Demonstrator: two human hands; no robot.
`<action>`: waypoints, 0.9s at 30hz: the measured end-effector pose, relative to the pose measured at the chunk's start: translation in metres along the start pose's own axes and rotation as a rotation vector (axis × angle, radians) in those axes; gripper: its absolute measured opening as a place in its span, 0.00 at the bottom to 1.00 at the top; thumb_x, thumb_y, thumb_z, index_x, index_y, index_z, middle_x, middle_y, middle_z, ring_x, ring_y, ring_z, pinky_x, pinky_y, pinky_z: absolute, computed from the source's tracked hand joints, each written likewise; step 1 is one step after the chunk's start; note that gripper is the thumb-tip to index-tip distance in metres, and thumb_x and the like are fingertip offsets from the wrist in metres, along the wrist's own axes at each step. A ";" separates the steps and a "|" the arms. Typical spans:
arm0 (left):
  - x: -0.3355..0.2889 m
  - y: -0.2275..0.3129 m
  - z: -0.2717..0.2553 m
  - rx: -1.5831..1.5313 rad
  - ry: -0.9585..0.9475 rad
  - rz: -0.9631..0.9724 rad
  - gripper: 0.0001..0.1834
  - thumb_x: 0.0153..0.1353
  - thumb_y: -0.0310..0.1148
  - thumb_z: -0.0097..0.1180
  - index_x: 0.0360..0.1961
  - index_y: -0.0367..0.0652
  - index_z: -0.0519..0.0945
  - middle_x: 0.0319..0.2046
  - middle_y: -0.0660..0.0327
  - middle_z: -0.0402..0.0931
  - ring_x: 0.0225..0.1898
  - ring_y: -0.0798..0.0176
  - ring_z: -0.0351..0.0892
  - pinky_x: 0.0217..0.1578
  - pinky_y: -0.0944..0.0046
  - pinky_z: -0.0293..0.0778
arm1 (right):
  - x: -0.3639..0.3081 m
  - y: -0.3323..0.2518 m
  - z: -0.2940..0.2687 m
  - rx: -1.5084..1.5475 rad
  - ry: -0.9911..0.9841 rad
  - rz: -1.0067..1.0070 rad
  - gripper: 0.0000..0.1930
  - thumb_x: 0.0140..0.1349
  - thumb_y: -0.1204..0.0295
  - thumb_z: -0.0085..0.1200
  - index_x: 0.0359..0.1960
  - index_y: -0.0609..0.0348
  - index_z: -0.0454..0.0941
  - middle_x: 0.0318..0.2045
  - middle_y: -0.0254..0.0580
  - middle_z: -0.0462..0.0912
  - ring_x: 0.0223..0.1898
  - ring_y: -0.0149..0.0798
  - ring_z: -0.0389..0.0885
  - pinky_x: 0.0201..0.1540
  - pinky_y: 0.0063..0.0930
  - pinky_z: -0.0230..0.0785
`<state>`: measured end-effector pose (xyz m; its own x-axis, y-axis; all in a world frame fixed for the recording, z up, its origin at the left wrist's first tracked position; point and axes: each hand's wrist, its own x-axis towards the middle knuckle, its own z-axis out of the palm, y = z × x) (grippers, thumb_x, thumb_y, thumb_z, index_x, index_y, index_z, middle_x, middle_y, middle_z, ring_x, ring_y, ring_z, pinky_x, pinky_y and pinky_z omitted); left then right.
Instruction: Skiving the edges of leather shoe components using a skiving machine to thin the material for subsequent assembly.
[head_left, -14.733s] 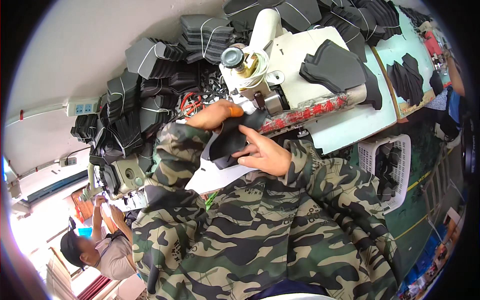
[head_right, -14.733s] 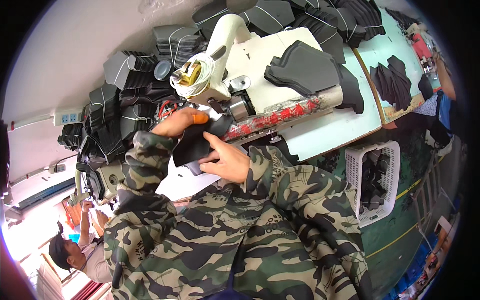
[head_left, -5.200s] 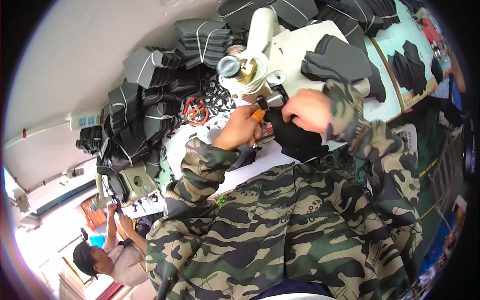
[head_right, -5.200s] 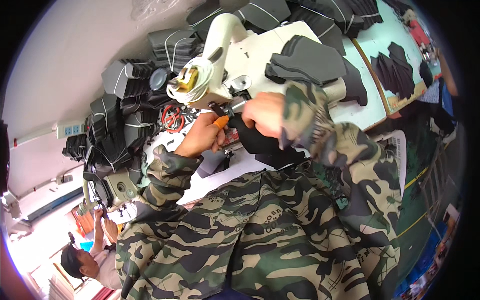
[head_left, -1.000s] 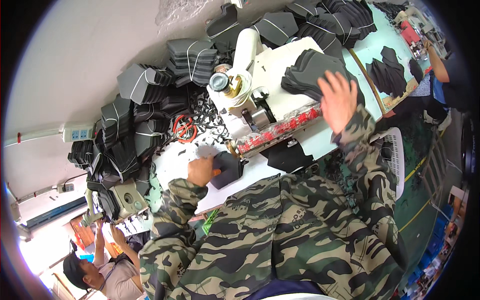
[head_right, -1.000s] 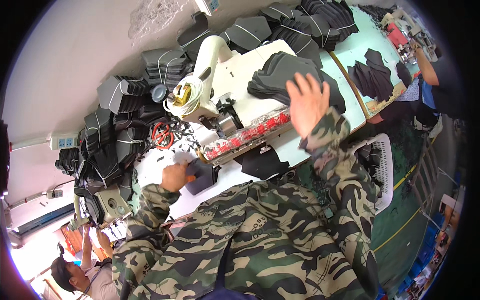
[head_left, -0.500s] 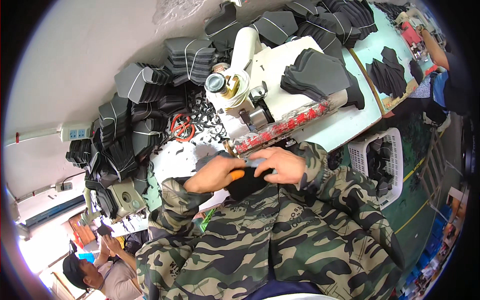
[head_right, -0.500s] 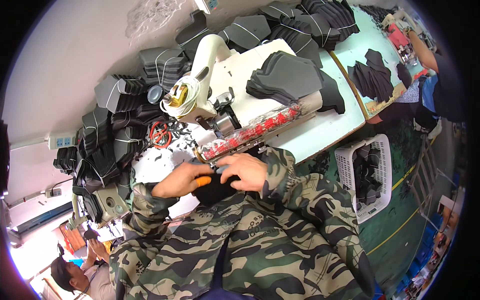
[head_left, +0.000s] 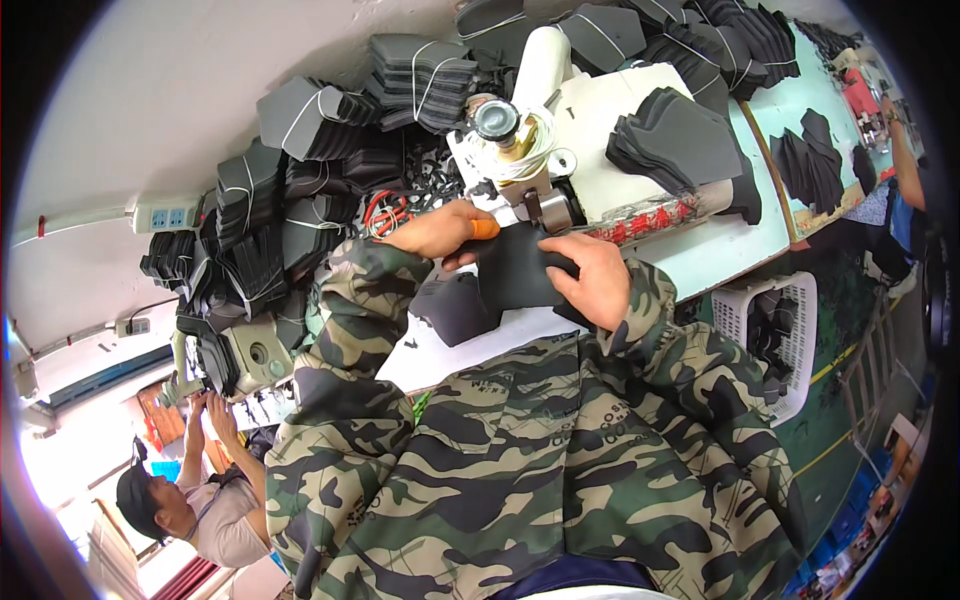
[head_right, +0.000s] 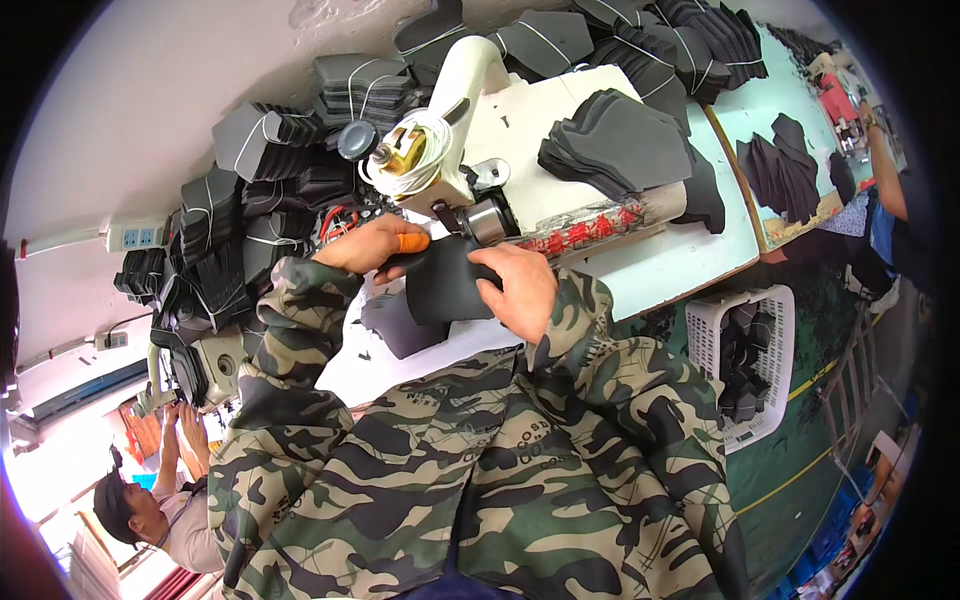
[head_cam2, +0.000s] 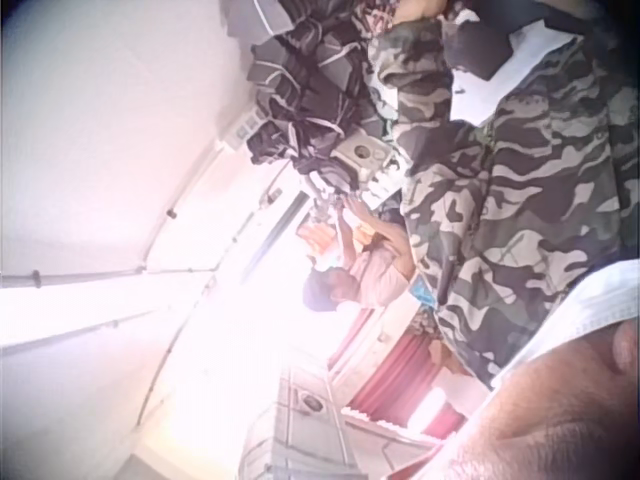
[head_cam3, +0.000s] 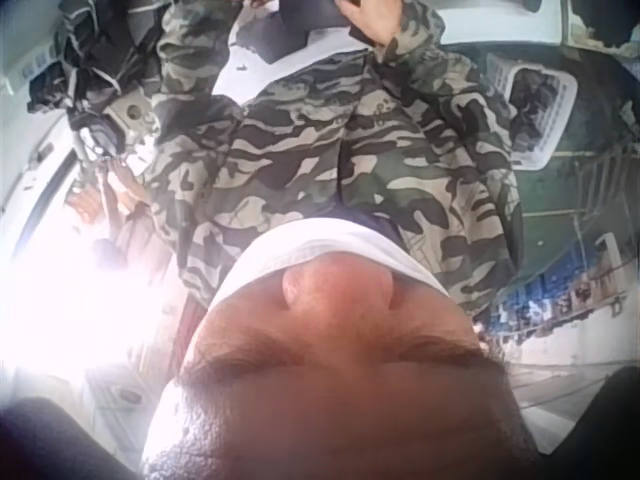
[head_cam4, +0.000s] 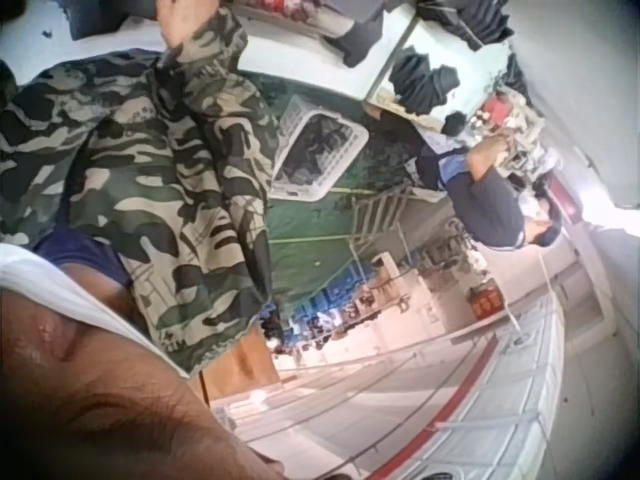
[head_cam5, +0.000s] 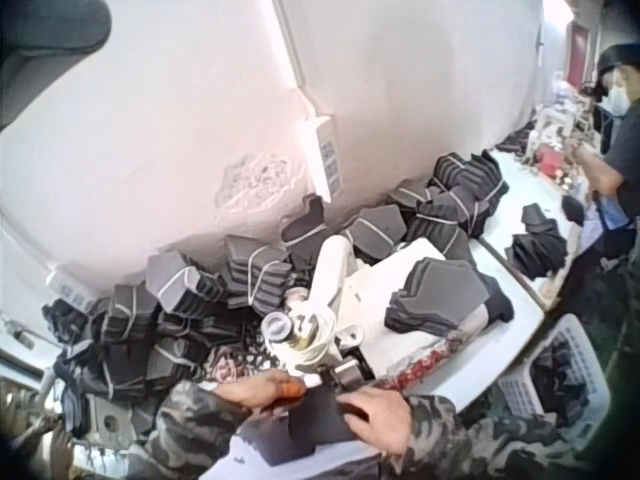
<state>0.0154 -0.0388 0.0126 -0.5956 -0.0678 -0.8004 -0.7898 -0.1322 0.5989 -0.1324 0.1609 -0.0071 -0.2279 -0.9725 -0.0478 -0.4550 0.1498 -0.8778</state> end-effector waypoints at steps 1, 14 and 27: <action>0.004 0.003 -0.001 0.018 -0.040 0.060 0.14 0.67 0.36 0.41 0.34 0.38 0.75 0.13 0.64 0.69 0.09 0.74 0.63 0.11 0.72 0.59 | 0.002 -0.001 -0.004 -0.046 -0.010 -0.036 0.16 0.48 0.75 0.57 0.41 0.59 0.78 0.35 0.50 0.80 0.37 0.53 0.79 0.41 0.38 0.72; 0.006 -0.007 0.055 -0.080 0.412 0.040 0.15 0.58 0.24 0.38 0.42 0.32 0.76 0.14 0.58 0.70 0.10 0.67 0.68 0.11 0.66 0.65 | 0.066 0.020 -0.051 -0.272 -0.429 -0.200 0.11 0.46 0.75 0.54 0.34 0.59 0.81 0.32 0.50 0.81 0.37 0.53 0.79 0.42 0.41 0.71; -0.031 0.010 0.071 -0.044 0.111 0.130 0.15 0.66 0.36 0.43 0.45 0.35 0.75 0.24 0.59 0.76 0.12 0.68 0.72 0.13 0.70 0.67 | -0.022 -0.013 -0.035 0.219 -0.150 0.149 0.14 0.50 0.74 0.59 0.40 0.62 0.76 0.34 0.45 0.81 0.35 0.38 0.80 0.41 0.26 0.71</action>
<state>0.0157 0.0319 0.0448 -0.6706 -0.1959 -0.7154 -0.6983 -0.1586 0.6980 -0.1516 0.1863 0.0221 -0.1412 -0.9605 -0.2396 -0.2259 0.2669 -0.9369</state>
